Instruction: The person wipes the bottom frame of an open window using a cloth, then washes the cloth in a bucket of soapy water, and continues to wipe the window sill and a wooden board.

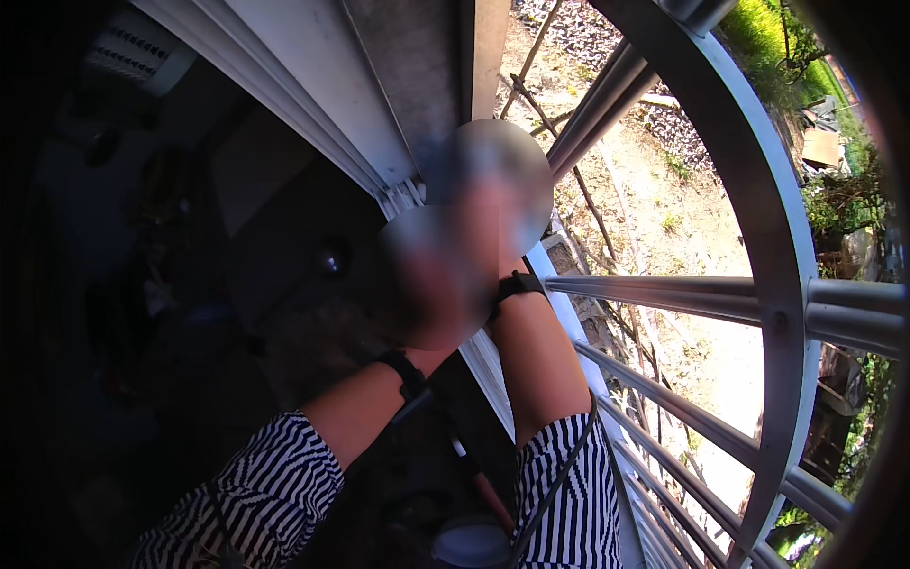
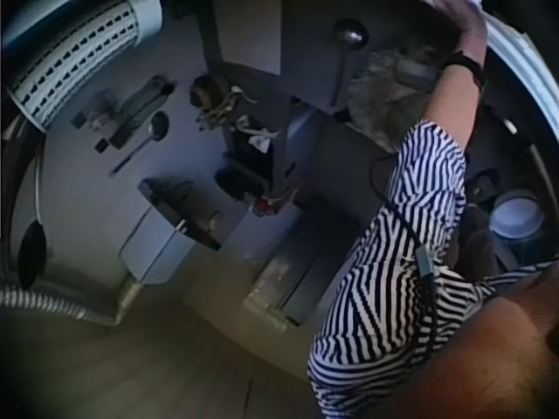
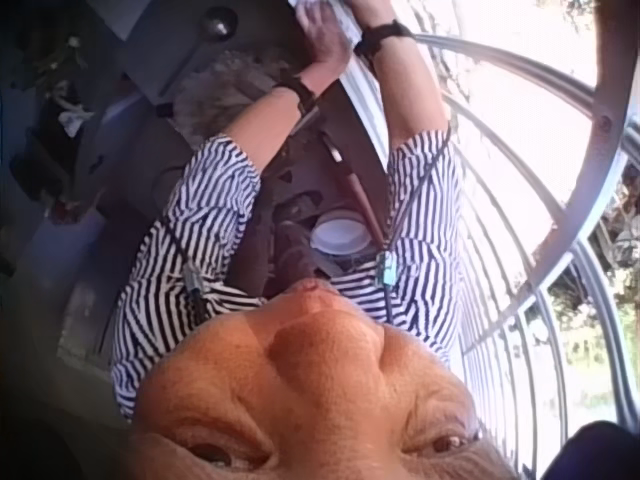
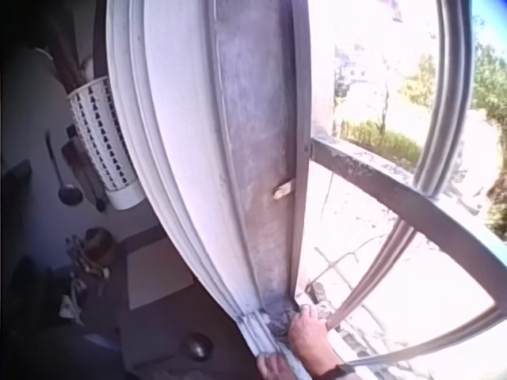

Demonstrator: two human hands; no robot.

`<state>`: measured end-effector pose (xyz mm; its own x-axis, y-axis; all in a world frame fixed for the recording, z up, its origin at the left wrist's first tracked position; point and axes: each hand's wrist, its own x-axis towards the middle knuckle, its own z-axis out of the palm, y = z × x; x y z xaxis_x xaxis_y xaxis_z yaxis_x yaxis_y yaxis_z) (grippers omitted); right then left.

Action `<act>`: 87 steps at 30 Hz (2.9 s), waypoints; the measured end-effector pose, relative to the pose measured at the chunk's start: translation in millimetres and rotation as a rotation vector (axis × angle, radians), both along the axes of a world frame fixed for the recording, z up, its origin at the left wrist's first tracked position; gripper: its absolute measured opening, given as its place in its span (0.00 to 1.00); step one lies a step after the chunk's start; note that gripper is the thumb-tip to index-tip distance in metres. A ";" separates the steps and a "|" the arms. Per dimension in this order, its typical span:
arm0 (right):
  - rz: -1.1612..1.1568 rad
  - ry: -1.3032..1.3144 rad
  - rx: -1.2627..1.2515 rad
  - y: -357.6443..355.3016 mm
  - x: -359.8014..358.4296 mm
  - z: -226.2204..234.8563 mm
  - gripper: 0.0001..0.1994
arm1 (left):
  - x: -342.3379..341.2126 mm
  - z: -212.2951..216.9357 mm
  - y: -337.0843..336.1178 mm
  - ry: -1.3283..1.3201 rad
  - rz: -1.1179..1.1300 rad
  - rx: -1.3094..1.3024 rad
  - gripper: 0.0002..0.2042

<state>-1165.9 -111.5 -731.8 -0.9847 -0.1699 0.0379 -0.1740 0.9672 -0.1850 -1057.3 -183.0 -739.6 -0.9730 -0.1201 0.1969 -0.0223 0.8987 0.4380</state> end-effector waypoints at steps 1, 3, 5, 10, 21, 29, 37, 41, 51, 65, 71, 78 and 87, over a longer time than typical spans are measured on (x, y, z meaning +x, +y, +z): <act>-0.020 -0.047 -0.006 -4.3 5.3 7.6 0.10 | -0.4 0.4 -1.5 0.020 -0.002 -0.045 0.20; 0.014 -0.158 0.094 -17.3 15.7 18.8 0.10 | 0.3 -15.3 -6.3 0.072 0.021 0.050 0.20; 0.018 -0.278 0.082 -16.0 27.3 15.4 0.09 | -3.1 -19.1 -5.4 0.082 0.035 0.105 0.19; -0.008 0.057 0.054 -19.7 25.5 29.3 0.08 | -0.2 -9.9 -7.7 -0.074 0.017 -0.144 0.17; 0.046 0.045 0.037 -17.5 -4.2 8.7 0.17 | -3.7 -39.5 -17.3 -0.026 -0.131 0.099 0.22; -0.076 0.065 0.177 -15.3 38.9 -19.7 0.15 | -1.7 -19.4 -5.8 0.028 -0.053 -0.037 0.20; -0.100 -0.181 -0.291 20.5 77.5 23.2 0.10 | -2.7 -12.9 -8.7 0.084 -0.005 0.019 0.18; 0.159 0.216 -0.452 7.4 34.8 27.4 0.17 | -0.7 -18.9 -4.1 0.072 0.043 -0.057 0.17; 0.302 -0.165 -0.115 -22.0 -20.5 -1.9 0.24 | 1.9 -14.1 -4.8 0.043 -0.050 0.013 0.21; 0.087 -0.093 -0.272 53.1 112.3 -19.7 0.12 | -8.5 -18.7 5.2 0.149 0.170 0.838 0.10; 0.038 -0.107 -0.216 86.6 189.1 -19.0 0.15 | -4.4 -11.2 -6.7 0.169 -0.070 0.149 0.11; -0.079 -0.215 -0.191 108.2 254.3 -6.9 0.13 | -12.0 -30.6 -4.7 0.252 0.017 0.541 0.12; -0.430 -0.355 -0.125 130.7 324.3 12.9 0.19 | -5.1 -26.6 -3.5 0.211 -0.076 0.137 0.10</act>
<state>-841.6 19.3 -718.9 -0.9201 0.2338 -0.3141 0.3247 0.9040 -0.2780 -1062.4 -186.5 -766.2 -0.9195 -0.0880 0.3832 0.1475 0.8262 0.5438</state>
